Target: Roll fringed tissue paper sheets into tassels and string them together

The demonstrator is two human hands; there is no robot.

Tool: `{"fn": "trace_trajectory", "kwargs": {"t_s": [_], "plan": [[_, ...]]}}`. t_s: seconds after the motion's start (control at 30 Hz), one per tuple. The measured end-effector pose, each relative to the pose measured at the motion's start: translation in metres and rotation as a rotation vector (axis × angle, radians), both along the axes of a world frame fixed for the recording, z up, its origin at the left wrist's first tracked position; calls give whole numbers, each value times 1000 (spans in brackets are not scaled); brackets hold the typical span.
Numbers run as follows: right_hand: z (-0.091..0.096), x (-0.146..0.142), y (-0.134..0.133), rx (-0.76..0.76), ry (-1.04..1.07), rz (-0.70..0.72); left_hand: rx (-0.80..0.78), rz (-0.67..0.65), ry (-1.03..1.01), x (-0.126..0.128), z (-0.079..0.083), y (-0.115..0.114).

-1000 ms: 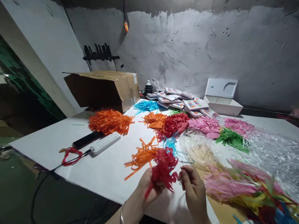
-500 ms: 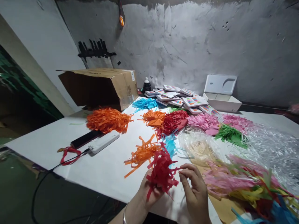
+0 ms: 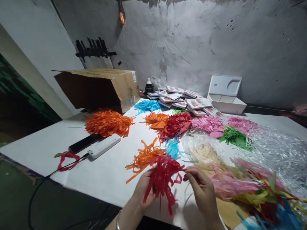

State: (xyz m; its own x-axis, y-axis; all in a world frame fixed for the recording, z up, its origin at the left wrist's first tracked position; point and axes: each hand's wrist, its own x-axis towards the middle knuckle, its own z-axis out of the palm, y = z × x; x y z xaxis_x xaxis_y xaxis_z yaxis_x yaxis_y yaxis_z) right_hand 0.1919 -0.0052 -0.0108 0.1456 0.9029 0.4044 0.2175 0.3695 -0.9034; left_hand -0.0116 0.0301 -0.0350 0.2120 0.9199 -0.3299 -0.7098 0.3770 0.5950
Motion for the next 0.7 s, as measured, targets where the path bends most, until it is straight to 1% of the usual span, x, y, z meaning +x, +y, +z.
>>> {"fn": "trace_trajectory", "kwargs": {"t_s": [0.03,0.07,0.1,0.13,0.17,0.2,0.23,0.27,0.3,0.33,0.37,0.4,0.43,0.5,0.53,0.57,0.6,0.63,0.67,0.7], "plan": [[-1,6,0,44,-100,-74,8,74,33,-6,4,3],[-2,11,0,90,-196,-134,44,183,112,-11,8,5],[-2,15,-1,127,-285,-168,116,310,240,-15,13,5],[-2,17,-3,155,-361,-167,224,429,411,-17,19,3],[0,17,-5,171,-420,-131,370,513,615,-18,25,0],[2,16,-7,172,-459,-69,545,529,824,-16,31,-4],[6,13,-10,165,-476,8,731,461,1004,-13,36,-8],[10,10,-13,161,-470,84,905,321,1127,-9,41,-12],[14,7,-16,162,-445,146,1045,152,1201,-5,44,-15],[18,5,-19,170,-411,182,1137,2,1239,-2,47,-16],[22,4,-21,180,-376,193,1178,-98,1257,0,48,-17],[24,4,-23,192,-346,183,1174,-129,1271,0,49,-16],[27,6,-25,202,-326,160,1136,-99,1291,-1,49,-14],[29,9,-26,215,-315,118,1042,34,1332,-5,53,-11],[30,10,-26,223,-317,118,1022,77,1338,-6,56,-11],[30,11,-26,230,-320,131,1027,70,1328,-7,60,-12],[31,10,-26,237,-320,154,1055,1,1300,-6,65,-14],[31,9,-26,241,-313,182,1086,-105,1252,-3,69,-17],[31,7,-26,242,-299,203,1096,-213,1192,0,73,-21],[31,5,-26,239,-284,207,1073,-292,1132,5,74,-25]]}}
